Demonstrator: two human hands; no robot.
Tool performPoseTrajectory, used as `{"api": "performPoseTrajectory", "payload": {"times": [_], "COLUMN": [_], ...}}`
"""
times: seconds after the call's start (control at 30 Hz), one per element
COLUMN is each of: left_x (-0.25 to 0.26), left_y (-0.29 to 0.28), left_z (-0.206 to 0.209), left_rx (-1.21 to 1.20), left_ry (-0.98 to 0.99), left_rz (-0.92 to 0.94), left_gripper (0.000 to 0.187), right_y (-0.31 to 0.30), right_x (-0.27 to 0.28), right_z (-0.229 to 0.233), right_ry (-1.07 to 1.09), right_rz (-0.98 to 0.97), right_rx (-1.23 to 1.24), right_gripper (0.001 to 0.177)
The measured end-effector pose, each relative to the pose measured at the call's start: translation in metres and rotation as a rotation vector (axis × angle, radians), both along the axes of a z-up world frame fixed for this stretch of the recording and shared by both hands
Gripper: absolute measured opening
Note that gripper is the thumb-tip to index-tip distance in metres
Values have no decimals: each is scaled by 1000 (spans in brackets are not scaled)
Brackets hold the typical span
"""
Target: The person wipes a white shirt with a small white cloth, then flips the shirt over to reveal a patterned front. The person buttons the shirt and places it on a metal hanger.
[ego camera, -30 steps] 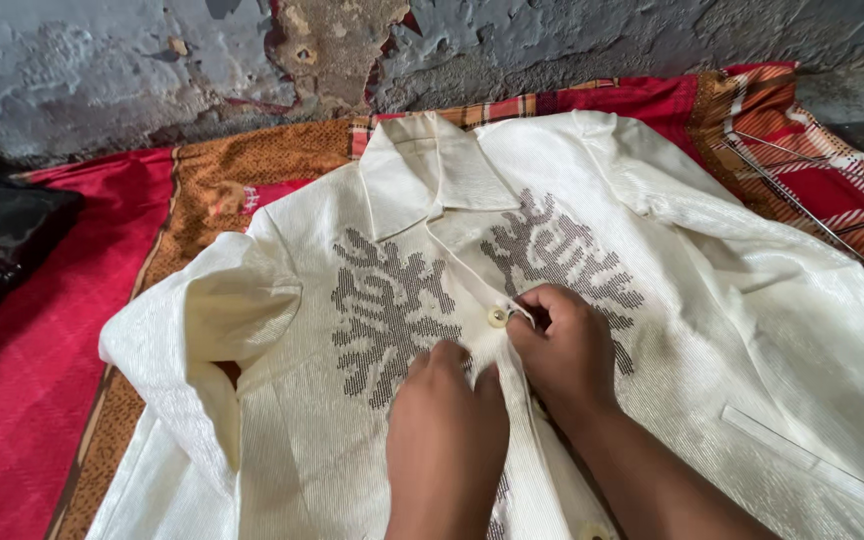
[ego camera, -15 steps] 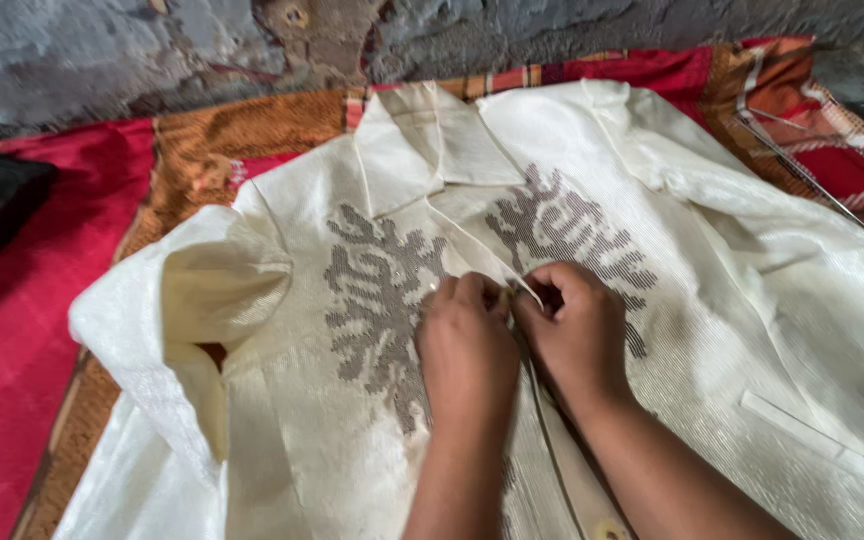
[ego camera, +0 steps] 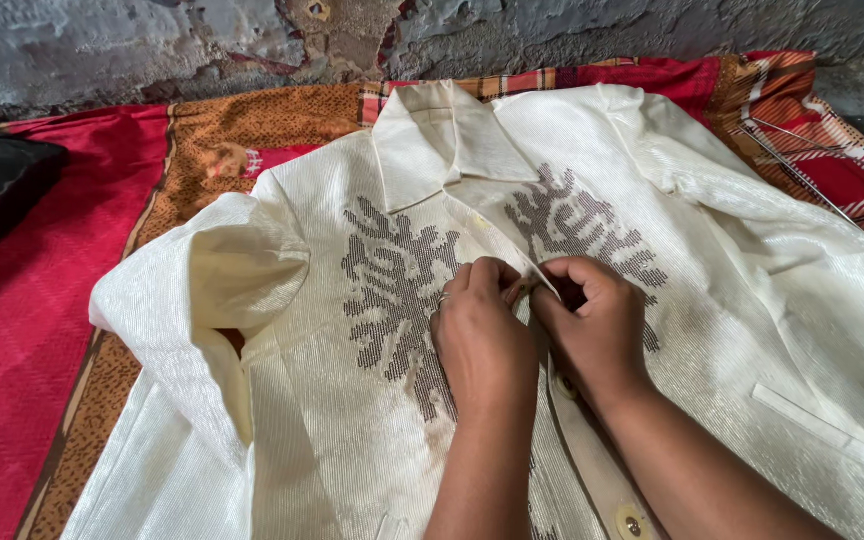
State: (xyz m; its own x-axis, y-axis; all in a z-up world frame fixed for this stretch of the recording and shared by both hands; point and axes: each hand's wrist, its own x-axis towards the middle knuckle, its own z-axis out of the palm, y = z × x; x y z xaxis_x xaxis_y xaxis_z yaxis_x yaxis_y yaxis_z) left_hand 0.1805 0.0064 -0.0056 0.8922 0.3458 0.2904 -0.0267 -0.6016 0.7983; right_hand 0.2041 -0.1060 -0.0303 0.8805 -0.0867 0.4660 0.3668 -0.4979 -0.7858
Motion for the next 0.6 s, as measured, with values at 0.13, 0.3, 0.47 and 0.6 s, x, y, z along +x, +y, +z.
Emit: {"api": "performPoseTrajectory", "payload": {"times": [0.13, 0.3, 0.47, 0.6], "left_x": [0, -3, -1, -1], "left_y": [-2, -1, -1, -1], "left_z": [4, 9, 10, 3], "left_rx": [67, 100, -71, -236], "left_ry": [-25, -15, 173, 16], "left_rz": [15, -3, 4, 32], "left_gripper": [16, 11, 20, 15], "right_y": [-1, -2, -3, 0], "right_x": [1, -2, -1, 2], "right_z": [1, 3, 6, 7], "right_ry": [-71, -57, 247, 205], "right_rz": [31, 100, 161, 177], "right_rx": [-41, -40, 171, 75], "right_gripper": [16, 17, 20, 15]}}
